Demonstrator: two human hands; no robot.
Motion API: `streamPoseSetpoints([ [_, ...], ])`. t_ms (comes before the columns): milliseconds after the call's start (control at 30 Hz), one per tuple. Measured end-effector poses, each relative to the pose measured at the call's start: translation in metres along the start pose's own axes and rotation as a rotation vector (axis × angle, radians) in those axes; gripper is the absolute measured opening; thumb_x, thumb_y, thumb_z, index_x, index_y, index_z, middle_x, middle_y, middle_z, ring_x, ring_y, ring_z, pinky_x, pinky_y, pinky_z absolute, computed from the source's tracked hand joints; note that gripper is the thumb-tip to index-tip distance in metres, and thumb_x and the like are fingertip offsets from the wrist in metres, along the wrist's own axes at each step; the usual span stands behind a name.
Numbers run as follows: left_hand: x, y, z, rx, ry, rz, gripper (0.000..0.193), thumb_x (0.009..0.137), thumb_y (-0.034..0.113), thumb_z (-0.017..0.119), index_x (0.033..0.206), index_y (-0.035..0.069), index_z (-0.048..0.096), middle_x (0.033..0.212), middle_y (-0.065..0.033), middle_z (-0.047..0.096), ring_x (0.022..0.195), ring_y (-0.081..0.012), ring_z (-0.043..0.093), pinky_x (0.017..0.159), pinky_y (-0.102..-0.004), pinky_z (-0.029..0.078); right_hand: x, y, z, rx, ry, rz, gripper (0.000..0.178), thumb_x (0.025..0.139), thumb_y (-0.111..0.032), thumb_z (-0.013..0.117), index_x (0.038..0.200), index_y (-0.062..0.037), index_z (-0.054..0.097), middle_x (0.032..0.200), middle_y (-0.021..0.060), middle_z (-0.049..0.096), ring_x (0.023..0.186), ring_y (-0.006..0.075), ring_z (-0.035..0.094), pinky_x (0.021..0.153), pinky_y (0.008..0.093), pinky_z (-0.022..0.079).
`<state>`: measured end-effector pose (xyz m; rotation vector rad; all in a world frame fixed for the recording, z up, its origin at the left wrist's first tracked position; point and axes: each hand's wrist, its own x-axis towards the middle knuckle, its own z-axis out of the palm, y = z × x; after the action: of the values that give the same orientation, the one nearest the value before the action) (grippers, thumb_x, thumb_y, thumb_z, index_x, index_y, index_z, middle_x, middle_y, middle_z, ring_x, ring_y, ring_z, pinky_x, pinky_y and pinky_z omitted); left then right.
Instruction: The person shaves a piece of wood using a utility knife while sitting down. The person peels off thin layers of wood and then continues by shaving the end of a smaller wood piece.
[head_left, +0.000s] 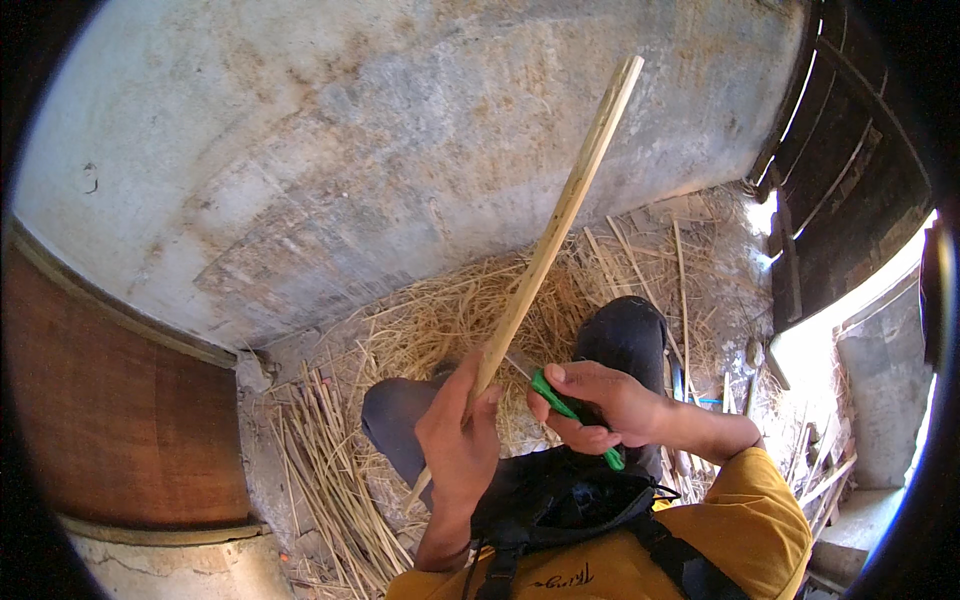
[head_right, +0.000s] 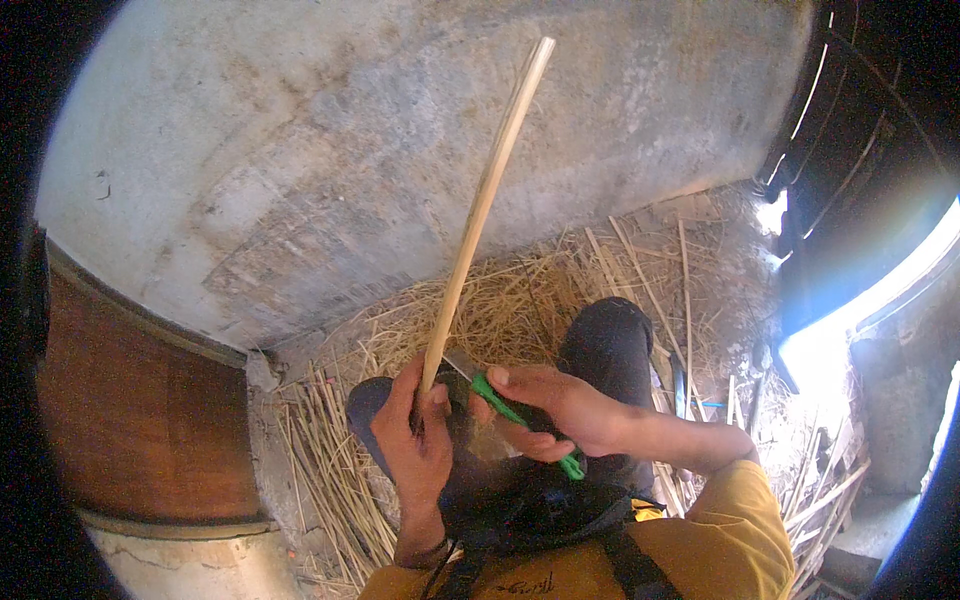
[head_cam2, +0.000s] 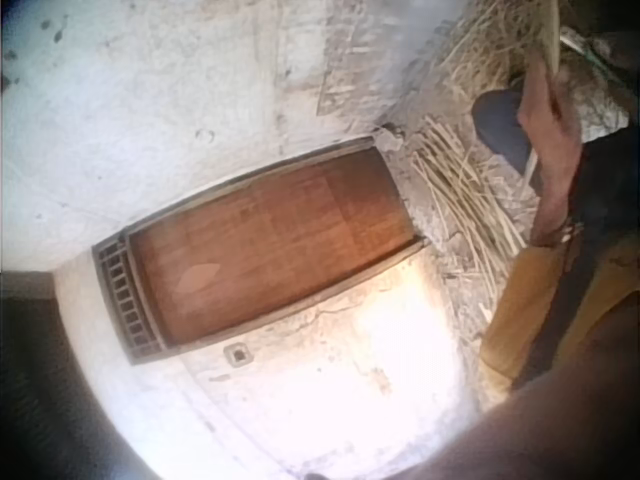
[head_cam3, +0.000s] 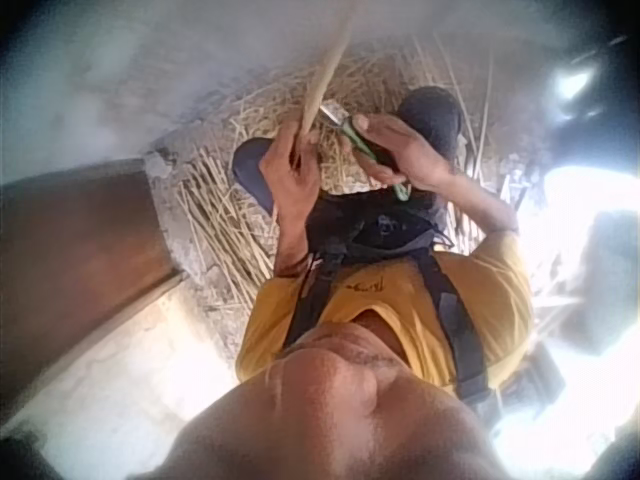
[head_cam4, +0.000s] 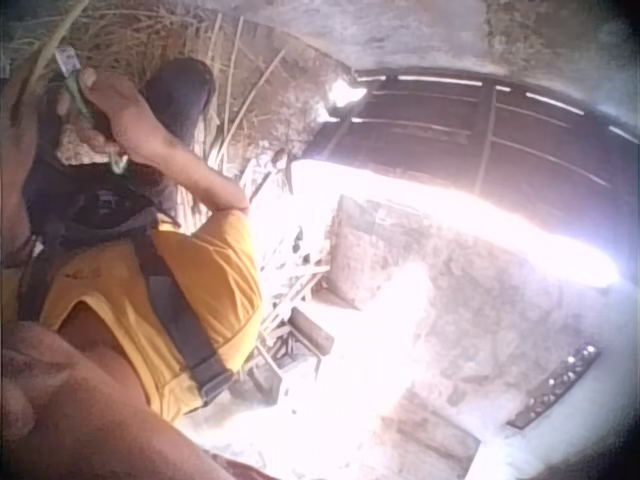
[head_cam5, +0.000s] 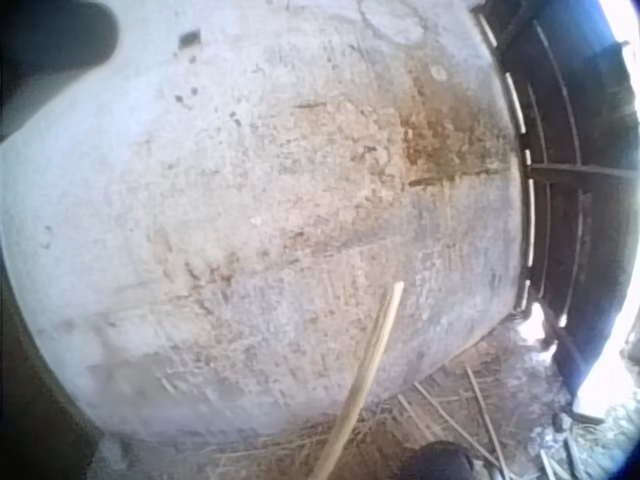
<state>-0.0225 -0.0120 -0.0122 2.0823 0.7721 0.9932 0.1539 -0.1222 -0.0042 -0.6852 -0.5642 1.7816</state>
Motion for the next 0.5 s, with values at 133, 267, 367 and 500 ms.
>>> streamPoseSetpoints([
  [133, 0.001, 0.005, -0.012, -0.142, -0.101, -0.054, 0.035, 0.099, 0.005, 0.066, 0.132, -0.004, 0.064, 0.088, -0.014, 0.069, 0.074, -0.0155, 0.065, 0.066, -0.0291, 0.051, 0.001, -0.002, 0.002, -0.624, 0.187, -0.284, 0.044, 0.113, -0.039, 0.041, 0.107, -0.001, 0.062, 0.056, 0.0026, 0.046, 0.047, 0.0114, 0.051, 0.048, 0.0276, 0.041],
  [267, 0.001, 0.014, -0.014, -0.369, -0.175, -0.154, 0.033, 0.106, 0.015, 0.057, 0.133, -0.004, 0.064, 0.07, -0.0018, 0.054, 0.064, -0.0076, 0.049, 0.059, -0.0252, 0.043, 0.002, 0.003, -0.003, -1.389, 0.491, -0.745, 0.029, 0.105, -0.025, 0.06, 0.121, -0.0019, 0.066, 0.063, 0.0057, 0.05, 0.053, 0.0176, 0.057, 0.051, 0.0304, 0.043],
  [367, 0.003, 0.015, -0.015, -0.358, -0.213, -0.223, 0.034, 0.109, 0.019, 0.053, 0.133, -0.003, 0.064, 0.069, 0.0, 0.054, 0.061, -0.0069, 0.048, 0.056, -0.0247, 0.041, -0.003, -0.003, 0.012, -1.698, 0.641, -0.807, 0.032, 0.098, -0.026, 0.069, 0.124, -0.0087, 0.068, 0.068, 0.0059, 0.056, 0.056, 0.0216, 0.062, 0.051, 0.0344, 0.047],
  [500, 0.003, 0.013, -0.016, -0.41, -0.224, -0.281, 0.035, 0.111, 0.021, 0.049, 0.131, -0.002, 0.064, 0.068, 0.0004, 0.054, 0.059, -0.0053, 0.047, 0.054, -0.0237, 0.037, -0.01, -0.016, 0.019, -2.118, 0.704, -0.851, 0.035, 0.093, -0.032, 0.073, 0.123, -0.0141, 0.07, 0.071, 0.0051, 0.062, 0.058, 0.0237, 0.066, 0.049, 0.0384, 0.051],
])
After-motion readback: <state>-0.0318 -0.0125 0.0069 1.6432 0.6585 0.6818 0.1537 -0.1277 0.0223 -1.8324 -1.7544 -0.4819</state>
